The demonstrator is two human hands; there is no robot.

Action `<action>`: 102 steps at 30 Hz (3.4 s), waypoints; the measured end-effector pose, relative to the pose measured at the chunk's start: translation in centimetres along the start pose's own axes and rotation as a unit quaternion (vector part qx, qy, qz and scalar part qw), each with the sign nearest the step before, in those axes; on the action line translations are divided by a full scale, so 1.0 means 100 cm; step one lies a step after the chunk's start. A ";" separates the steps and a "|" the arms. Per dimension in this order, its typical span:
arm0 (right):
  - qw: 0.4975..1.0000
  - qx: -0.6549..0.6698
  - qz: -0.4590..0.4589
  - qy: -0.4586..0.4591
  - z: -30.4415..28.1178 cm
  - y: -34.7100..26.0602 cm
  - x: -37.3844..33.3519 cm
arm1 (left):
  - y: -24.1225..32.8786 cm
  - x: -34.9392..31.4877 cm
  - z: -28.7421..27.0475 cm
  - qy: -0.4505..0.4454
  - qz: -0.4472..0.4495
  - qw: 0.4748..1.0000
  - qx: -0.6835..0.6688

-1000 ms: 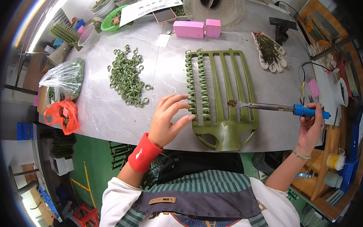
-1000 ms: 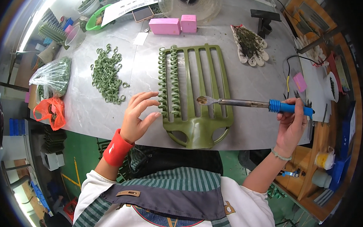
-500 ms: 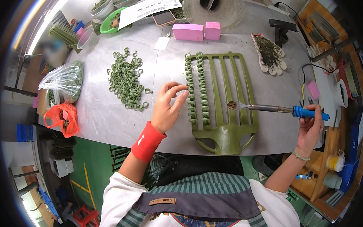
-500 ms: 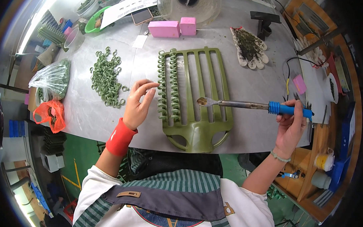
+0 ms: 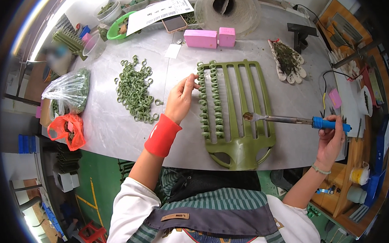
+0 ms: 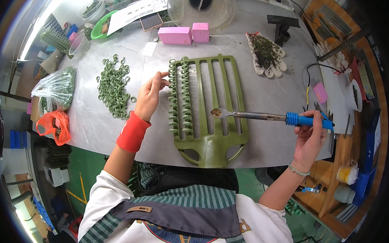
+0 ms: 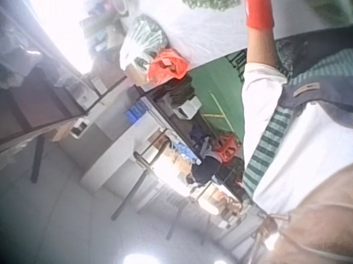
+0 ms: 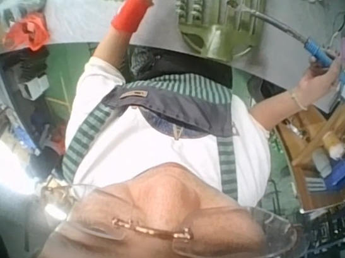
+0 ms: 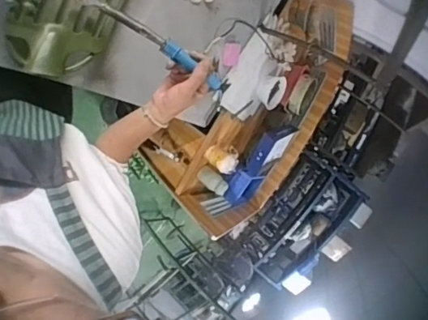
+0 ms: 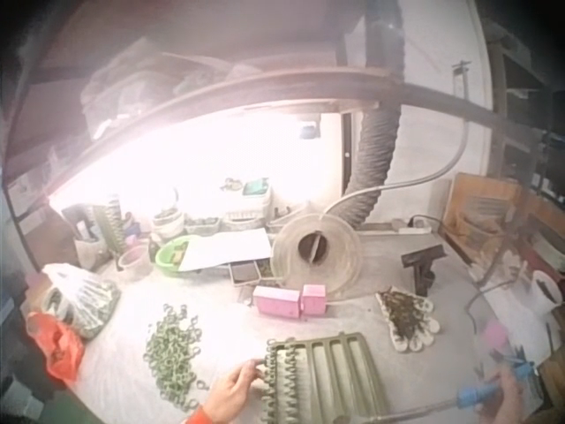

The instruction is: The person mounts small green plastic rings onto the tines of a green plastic rake-like tool using a heated soldering iron to fuse them by hand.

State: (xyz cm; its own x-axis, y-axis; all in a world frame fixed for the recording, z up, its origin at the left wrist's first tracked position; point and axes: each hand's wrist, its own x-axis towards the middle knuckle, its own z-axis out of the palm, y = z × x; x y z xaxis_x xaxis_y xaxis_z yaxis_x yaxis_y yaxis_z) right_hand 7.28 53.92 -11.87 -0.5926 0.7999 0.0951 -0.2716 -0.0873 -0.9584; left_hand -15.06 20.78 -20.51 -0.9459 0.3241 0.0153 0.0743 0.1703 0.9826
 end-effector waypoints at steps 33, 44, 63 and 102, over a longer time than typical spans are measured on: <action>0.999 0.019 0.031 0.010 0.040 0.025 0.023 | 0.026 0.005 -0.073 -0.041 0.010 0.968 0.247; 0.998 0.002 0.018 -0.060 0.084 0.068 0.061 | 0.029 0.098 0.041 -0.074 0.203 0.944 0.248; 1.000 0.002 0.029 -0.006 0.077 0.067 0.067 | 0.015 0.118 0.043 -0.046 0.325 0.893 0.307; 0.999 -0.009 0.027 -0.035 0.081 0.059 0.062 | 0.043 0.085 0.022 -0.121 0.275 0.922 0.243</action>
State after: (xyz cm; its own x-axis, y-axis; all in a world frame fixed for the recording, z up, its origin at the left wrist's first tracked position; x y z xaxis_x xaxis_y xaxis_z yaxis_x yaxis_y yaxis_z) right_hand -4.11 53.52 -14.72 -0.6574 0.7510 0.0616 -0.2249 -0.1175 -0.9673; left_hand -22.14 26.30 -16.60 -0.6294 0.6743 0.3862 0.7096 0.2962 0.6393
